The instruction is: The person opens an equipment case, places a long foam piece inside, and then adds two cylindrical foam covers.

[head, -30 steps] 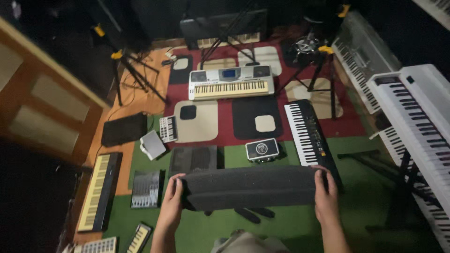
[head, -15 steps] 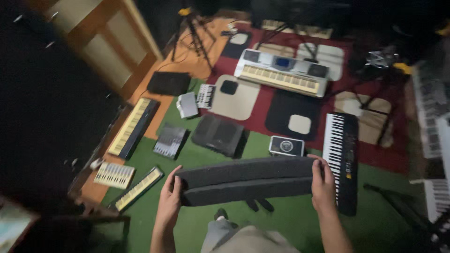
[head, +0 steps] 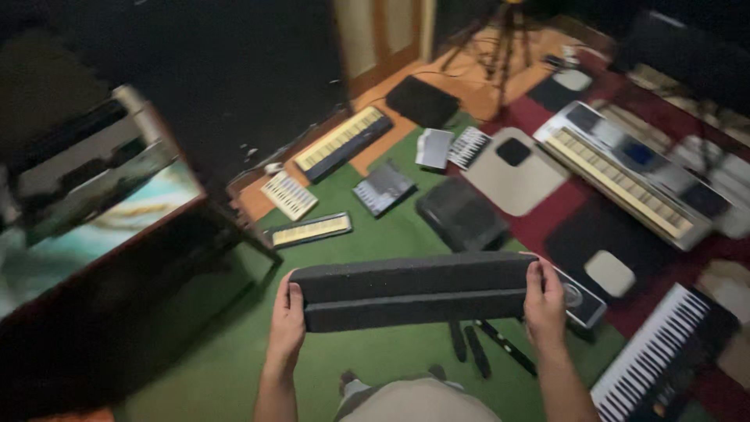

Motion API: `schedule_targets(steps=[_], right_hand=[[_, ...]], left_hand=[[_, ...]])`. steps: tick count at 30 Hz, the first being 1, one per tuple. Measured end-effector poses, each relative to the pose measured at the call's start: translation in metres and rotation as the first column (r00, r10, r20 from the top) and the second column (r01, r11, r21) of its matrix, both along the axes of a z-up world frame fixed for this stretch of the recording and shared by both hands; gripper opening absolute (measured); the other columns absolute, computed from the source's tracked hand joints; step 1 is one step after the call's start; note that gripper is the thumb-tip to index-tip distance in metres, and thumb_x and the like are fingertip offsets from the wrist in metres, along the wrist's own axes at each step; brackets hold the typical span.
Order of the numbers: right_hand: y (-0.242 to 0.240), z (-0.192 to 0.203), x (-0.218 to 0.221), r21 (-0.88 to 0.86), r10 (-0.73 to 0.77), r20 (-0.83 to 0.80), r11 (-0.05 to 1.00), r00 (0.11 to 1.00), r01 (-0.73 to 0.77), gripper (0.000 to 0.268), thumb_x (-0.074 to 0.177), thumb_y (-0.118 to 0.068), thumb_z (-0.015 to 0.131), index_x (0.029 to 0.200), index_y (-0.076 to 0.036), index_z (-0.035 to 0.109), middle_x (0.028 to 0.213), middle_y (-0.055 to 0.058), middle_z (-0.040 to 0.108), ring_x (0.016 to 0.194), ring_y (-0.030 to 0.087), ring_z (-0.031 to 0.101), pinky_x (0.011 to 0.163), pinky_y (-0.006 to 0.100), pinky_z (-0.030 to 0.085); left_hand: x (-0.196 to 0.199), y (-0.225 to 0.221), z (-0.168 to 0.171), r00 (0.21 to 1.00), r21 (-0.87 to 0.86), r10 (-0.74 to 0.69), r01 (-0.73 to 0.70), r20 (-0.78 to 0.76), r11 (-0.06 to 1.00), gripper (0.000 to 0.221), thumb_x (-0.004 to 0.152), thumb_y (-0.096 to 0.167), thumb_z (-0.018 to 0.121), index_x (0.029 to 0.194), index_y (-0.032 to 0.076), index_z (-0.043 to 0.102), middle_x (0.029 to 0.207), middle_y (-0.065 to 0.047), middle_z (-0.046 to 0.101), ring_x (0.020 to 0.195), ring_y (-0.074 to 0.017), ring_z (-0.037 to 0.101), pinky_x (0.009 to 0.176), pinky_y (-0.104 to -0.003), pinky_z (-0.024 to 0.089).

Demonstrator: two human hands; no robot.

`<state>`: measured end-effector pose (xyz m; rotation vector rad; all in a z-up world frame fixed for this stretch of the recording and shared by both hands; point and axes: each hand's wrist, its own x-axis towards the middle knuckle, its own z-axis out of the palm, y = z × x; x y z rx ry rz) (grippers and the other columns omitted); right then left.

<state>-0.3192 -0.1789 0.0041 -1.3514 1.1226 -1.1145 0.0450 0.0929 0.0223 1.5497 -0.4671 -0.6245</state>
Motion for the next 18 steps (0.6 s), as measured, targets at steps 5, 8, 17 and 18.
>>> schedule_targets(steps=[5, 8, 17, 18], right_hand=[[0.027, 0.008, 0.097, 0.055, 0.13, -0.082, 0.991, 0.988, -0.126, 0.042, 0.111, -0.034, 0.051, 0.131, 0.001, 0.063, 0.108, 0.005, 0.068, 0.099, 0.011, 0.059, 0.09, 0.026, 0.047], [0.049, 0.009, 0.145, 0.121, 0.242, 0.028, 0.962, 0.97, -0.244, 0.044, 0.113, -0.037, 0.048, 0.124, 0.003, 0.063, 0.106, 0.005, 0.069, 0.096, 0.011, 0.061, 0.088, 0.027, 0.048], [0.107, -0.003, 0.267, 0.003, 0.419, -0.04, 0.908, 0.907, -0.419, 0.042, 0.114, -0.038, 0.049, 0.116, 0.001, 0.064, 0.102, -0.001, 0.063, 0.096, 0.008, 0.054, 0.086, 0.025, 0.046], [0.109, -0.005, 0.277, -0.006, 0.435, -0.041, 0.9, 0.9, -0.436, 0.042, 0.115, -0.037, 0.049, 0.113, 0.002, 0.064, 0.099, -0.001, 0.061, 0.094, 0.008, 0.052, 0.085, 0.025, 0.046]], left_hand=[[0.046, 0.081, 0.006, 0.992, 0.006, 0.121, -0.121, 0.027, 0.993, 0.045, 0.11, 0.037, 0.04, 0.143, 0.008, 0.049, 0.118, -0.002, 0.057, 0.113, -0.0118, 0.05, 0.103, -0.027, 0.039], [0.069, 0.127, 0.014, 0.988, 0.014, 0.127, -0.129, 0.085, 0.992, 0.045, 0.11, 0.042, 0.036, 0.134, 0.007, 0.052, 0.117, -0.002, 0.06, 0.113, -0.0104, 0.052, 0.103, -0.026, 0.041], [0.116, 0.248, 0.003, 0.94, -0.034, 0.319, -0.318, 0.124, 0.948, 0.054, 0.107, 0.048, 0.052, 0.137, 0.003, 0.052, 0.113, -0.004, 0.056, 0.105, -0.0144, 0.048, 0.1, -0.029, 0.04], [0.118, 0.256, 0.003, 0.928, -0.003, 0.357, -0.359, 0.102, 0.933, 0.057, 0.105, 0.049, 0.052, 0.14, 0.003, 0.05, 0.114, -0.004, 0.057, 0.107, -0.0144, 0.049, 0.1, -0.029, 0.04]])
